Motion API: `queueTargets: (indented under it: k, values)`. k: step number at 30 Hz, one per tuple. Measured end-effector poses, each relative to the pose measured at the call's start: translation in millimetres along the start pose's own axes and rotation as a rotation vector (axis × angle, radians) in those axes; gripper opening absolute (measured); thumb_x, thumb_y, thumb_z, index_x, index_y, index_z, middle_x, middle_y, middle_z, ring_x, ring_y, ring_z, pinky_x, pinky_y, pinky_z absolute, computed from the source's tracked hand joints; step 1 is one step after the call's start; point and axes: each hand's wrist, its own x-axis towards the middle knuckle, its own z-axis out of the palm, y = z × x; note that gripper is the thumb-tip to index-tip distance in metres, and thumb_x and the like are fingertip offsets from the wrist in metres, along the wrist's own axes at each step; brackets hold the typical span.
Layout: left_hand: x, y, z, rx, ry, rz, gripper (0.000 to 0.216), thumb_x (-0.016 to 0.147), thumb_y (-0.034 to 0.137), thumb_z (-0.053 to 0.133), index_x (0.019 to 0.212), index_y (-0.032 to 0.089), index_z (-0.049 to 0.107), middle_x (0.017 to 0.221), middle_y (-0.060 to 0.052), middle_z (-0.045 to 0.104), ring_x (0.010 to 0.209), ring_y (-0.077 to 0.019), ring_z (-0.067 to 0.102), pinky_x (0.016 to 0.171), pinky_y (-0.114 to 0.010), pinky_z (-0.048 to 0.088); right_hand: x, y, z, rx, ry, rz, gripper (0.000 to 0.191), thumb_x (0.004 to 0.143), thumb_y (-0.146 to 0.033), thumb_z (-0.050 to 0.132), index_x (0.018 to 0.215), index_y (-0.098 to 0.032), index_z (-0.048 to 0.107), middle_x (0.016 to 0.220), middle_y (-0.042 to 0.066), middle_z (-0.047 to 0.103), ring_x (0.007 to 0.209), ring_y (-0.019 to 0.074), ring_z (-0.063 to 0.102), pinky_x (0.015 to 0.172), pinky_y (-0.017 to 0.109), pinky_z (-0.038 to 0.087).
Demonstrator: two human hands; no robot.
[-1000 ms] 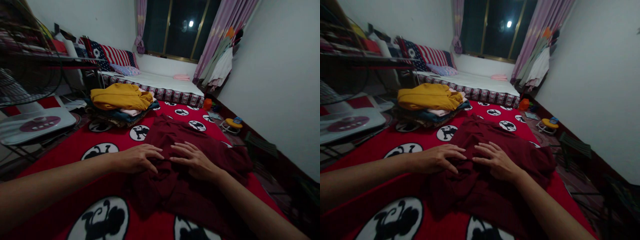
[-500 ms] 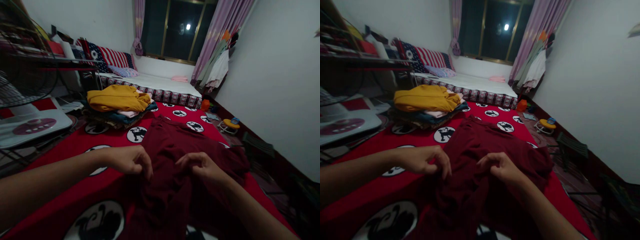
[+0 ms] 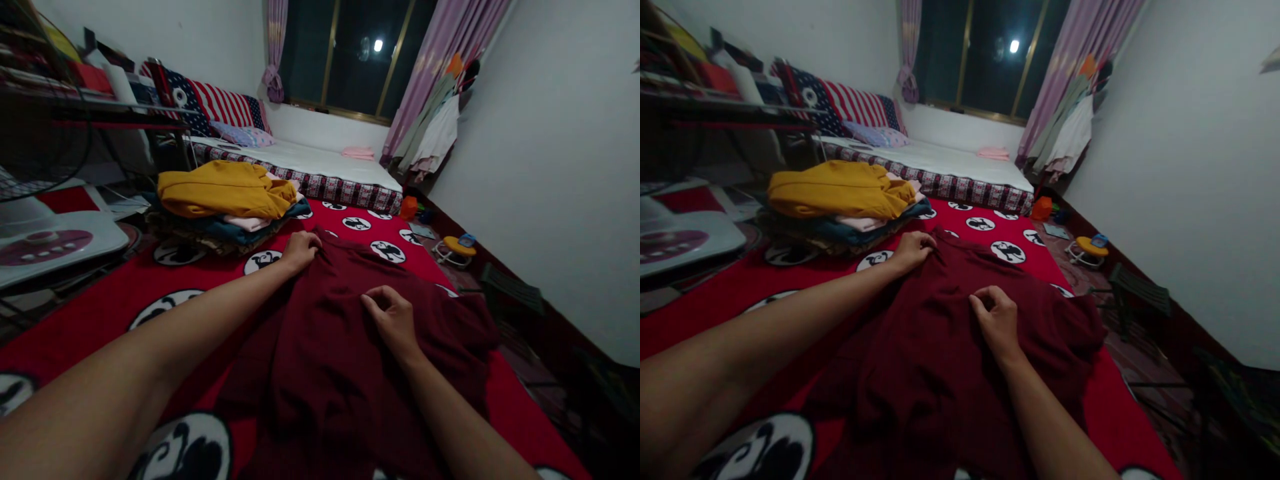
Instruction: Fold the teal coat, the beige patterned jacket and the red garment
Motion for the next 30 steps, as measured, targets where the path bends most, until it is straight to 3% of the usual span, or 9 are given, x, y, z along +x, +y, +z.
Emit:
queueTargets:
  k: [3, 5, 8, 12, 15, 20, 25, 27, 30]
  values:
    - [3, -3, 3, -0.049, 0.152, 0.012, 0.021, 0.081, 0.014, 0.058, 0.091, 0.016, 0.075, 0.094, -0.008, 0.07, 0.088, -0.0185, 0.061, 0.086, -0.029, 0.047, -3, -3, -2, -0.215, -0.031, 0.021, 0.015, 0.079, -0.037, 0.061, 0.075, -0.022, 0.064, 0.075, 0.001, 0.067, 0.065, 0.0165, 0.059, 0.059, 0.027, 0.041]
    - [2, -8, 5, -0.058, 0.135, -0.001, 0.018, 0.077, 0.011, 0.061, 0.085, 0.018, 0.076, 0.089, -0.006, 0.07, 0.082, -0.018, 0.061, 0.083, -0.029, 0.047, -4, -3, -1, -0.288, -0.033, 0.039, 0.013, 0.078, -0.035, 0.062, 0.074, -0.023, 0.063, 0.075, 0.0, 0.067, 0.065, 0.0164, 0.059, 0.059, 0.027, 0.04]
    - [3, -11, 6, -0.064, 0.116, -0.011, 0.017, 0.077, 0.011, 0.063, 0.084, 0.018, 0.077, 0.087, -0.006, 0.07, 0.079, -0.018, 0.06, 0.08, -0.029, 0.047, -3, -4, 0, -0.151, 0.054, 0.054, 0.017, 0.08, -0.037, 0.059, 0.073, -0.022, 0.061, 0.072, 0.001, 0.065, 0.065, 0.0162, 0.058, 0.062, 0.027, 0.042]
    - [18, -3, 3, -0.126, 0.209, 0.048, 0.018, 0.082, 0.015, 0.06, 0.092, 0.015, 0.075, 0.093, -0.008, 0.069, 0.085, -0.0178, 0.061, 0.084, -0.029, 0.046, -1, -3, -2, -0.016, 0.171, 0.094, 0.021, 0.082, -0.04, 0.057, 0.073, -0.021, 0.057, 0.068, 0.0, 0.059, 0.062, 0.0157, 0.055, 0.062, 0.028, 0.042]
    - [31, 3, 8, -0.082, 0.134, 0.09, 0.022, 0.084, 0.011, 0.055, 0.096, 0.013, 0.073, 0.099, -0.01, 0.067, 0.095, -0.0194, 0.06, 0.092, -0.031, 0.044, -1, 1, -3, -0.119, 0.152, 0.065, 0.017, 0.082, -0.036, 0.056, 0.074, -0.021, 0.055, 0.072, 0.001, 0.058, 0.065, 0.0166, 0.055, 0.064, 0.03, 0.043]
    - [30, -6, 24, -0.035, -0.063, 0.103, 0.027, 0.069, 0.003, 0.064, 0.093, 0.01, 0.074, 0.112, -0.014, 0.061, 0.105, -0.0251, 0.058, 0.097, -0.034, 0.045, -2, 11, -5, -0.379, 0.043, -0.01, 0.007, 0.081, -0.021, 0.05, 0.081, -0.021, 0.056, 0.091, 0.005, 0.058, 0.074, 0.0193, 0.058, 0.066, 0.033, 0.044]
    - [-20, -15, -6, -0.062, -0.271, 0.244, 0.056, 0.075, 0.015, 0.067, 0.131, 0.016, 0.056, 0.148, -0.016, 0.033, 0.136, -0.0302, 0.036, 0.113, -0.04, 0.03, -6, 12, -13, -0.199, -0.028, -0.208, 0.016, 0.085, -0.02, 0.048, 0.09, -0.021, 0.063, 0.109, 0.011, 0.058, 0.101, 0.0245, 0.058, 0.088, 0.04, 0.048]
    - [-58, -16, -29, -0.079, -0.416, 0.278, 0.073, 0.077, 0.024, 0.069, 0.143, 0.018, 0.041, 0.154, -0.018, 0.022, 0.142, -0.0337, 0.024, 0.114, -0.046, 0.026, -12, 3, -16, -0.125, -0.078, -0.248, 0.019, 0.084, -0.018, 0.05, 0.095, -0.021, 0.065, 0.116, 0.011, 0.057, 0.108, 0.0251, 0.057, 0.094, 0.042, 0.046]
    - [-126, -13, -68, -0.149, -0.544, 0.305, 0.087, 0.077, 0.032, 0.071, 0.15, 0.024, 0.025, 0.157, -0.015, 0.019, 0.144, -0.0324, 0.02, 0.113, -0.048, 0.027, -26, -24, -26, -0.005, -0.233, -0.281, 0.026, 0.083, -0.014, 0.051, 0.103, -0.024, 0.065, 0.125, 0.01, 0.056, 0.115, 0.0243, 0.055, 0.097, 0.041, 0.046]
